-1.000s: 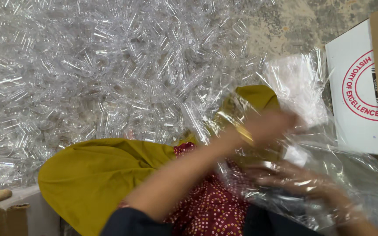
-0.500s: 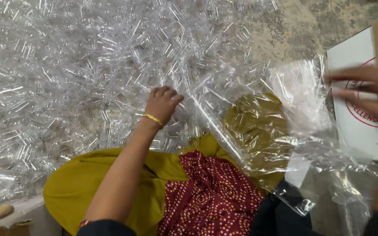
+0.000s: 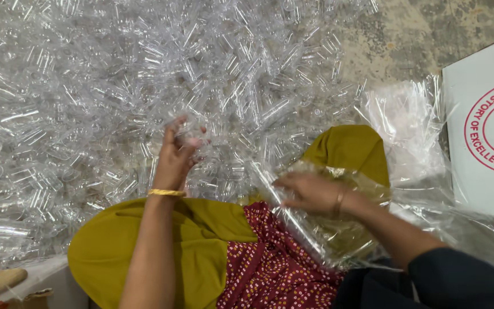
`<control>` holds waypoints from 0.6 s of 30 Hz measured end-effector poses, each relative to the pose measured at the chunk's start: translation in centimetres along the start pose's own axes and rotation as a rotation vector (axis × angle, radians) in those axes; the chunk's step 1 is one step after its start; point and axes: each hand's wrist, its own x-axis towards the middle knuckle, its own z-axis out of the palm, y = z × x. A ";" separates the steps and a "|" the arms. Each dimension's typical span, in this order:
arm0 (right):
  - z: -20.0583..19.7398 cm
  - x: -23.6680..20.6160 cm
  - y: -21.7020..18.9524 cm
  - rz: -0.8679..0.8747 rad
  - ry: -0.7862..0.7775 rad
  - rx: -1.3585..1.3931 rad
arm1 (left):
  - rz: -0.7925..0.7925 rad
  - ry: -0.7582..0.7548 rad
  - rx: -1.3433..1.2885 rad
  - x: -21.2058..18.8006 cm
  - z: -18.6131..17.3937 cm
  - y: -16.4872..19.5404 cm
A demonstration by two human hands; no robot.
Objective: The person sits on the floor among a large pile of clear plastic tubes, picks up tubes one at a time, aligns and stacks them, and wraps the stacked tubes in clear plastic film. They occasionally reach into the pile for more tubes and press the film around the bundle.
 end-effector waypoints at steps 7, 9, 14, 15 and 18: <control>-7.9 11.6 4.1 -0.180 0.803 -0.349 | 0.065 -0.007 0.301 2.8 -1.0 -3.4; -7.8 14.4 4.1 -0.089 0.540 -0.426 | 0.042 0.000 0.311 2.9 -1.1 -3.8; -9.1 14.1 4.3 -0.185 0.599 -0.219 | 0.210 0.119 0.792 1.7 -1.0 -3.8; -9.8 13.4 4.1 -0.334 0.778 -0.170 | 0.306 0.135 0.926 1.5 -0.9 -3.7; -11.4 11.7 1.8 -0.431 0.937 0.408 | 0.354 0.094 1.025 1.1 -0.2 -3.4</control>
